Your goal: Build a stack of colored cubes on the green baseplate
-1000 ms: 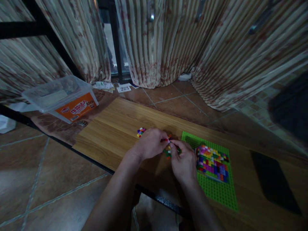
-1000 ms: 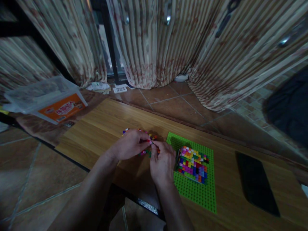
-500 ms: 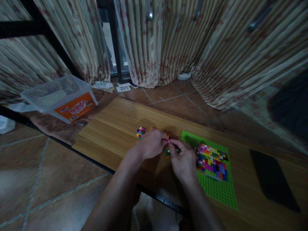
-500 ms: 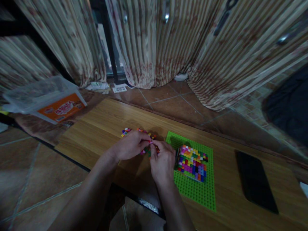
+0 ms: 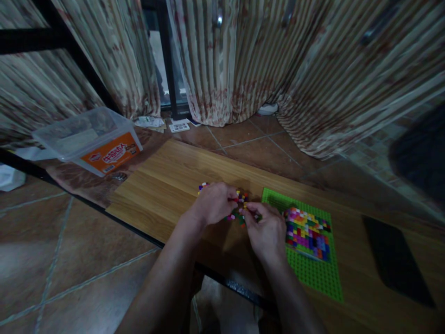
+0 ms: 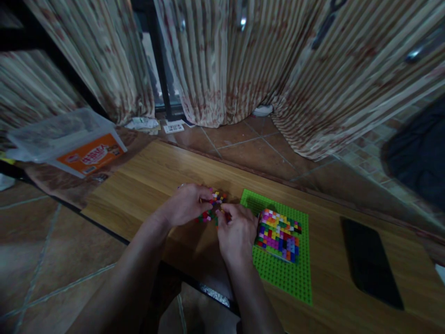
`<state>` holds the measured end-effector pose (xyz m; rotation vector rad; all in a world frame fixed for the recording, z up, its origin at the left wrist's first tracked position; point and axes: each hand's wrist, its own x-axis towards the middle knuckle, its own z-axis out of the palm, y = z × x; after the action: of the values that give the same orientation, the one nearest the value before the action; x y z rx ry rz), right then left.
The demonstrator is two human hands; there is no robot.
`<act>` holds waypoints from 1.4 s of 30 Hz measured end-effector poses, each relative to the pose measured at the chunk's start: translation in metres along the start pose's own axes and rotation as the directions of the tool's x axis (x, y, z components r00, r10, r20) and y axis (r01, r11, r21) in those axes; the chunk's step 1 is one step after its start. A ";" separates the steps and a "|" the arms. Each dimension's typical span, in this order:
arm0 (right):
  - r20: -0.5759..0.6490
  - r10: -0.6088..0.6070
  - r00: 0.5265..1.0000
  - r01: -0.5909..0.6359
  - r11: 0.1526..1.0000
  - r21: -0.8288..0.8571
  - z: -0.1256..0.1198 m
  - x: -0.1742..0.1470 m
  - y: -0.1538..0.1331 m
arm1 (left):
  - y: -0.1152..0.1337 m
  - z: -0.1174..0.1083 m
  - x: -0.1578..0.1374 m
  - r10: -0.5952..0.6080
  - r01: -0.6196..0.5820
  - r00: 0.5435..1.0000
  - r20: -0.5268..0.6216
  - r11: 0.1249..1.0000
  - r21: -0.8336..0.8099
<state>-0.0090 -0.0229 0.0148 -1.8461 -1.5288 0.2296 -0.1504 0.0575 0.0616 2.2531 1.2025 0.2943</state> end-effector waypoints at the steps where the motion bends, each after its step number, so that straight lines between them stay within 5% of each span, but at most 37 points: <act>1: 0.016 -0.029 0.999 0.029 1.000 0.006 0.000 0.000 0.000 | -0.002 -0.001 0.000 0.002 -0.002 1.000 0.003 1.000 0.005; 7: 0.167 -0.241 0.956 0.232 0.970 0.069 0.003 -0.004 -0.002 | -0.007 -0.006 -0.002 0.052 -0.052 0.998 0.046 0.999 0.013; 15: 0.200 -0.271 0.942 0.284 0.958 -0.038 0.008 -0.007 -0.006 | -0.015 -0.010 -0.004 0.016 -0.015 1.000 0.021 0.999 -0.034; 29: 0.231 -0.293 0.928 0.307 0.951 -0.024 0.009 -0.008 -0.006 | -0.019 -0.007 -0.003 0.007 -0.008 1.000 -0.016 0.998 -0.057; 42: 0.070 -0.139 0.988 0.135 0.989 0.056 -0.001 0.001 0.001 | -0.004 -0.005 -0.001 0.147 -0.109 0.978 0.146 0.964 -0.240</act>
<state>-0.0073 -0.0229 0.0154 -1.7015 -1.6784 0.2723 -0.1556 0.0607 0.0637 2.1096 0.8905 0.2784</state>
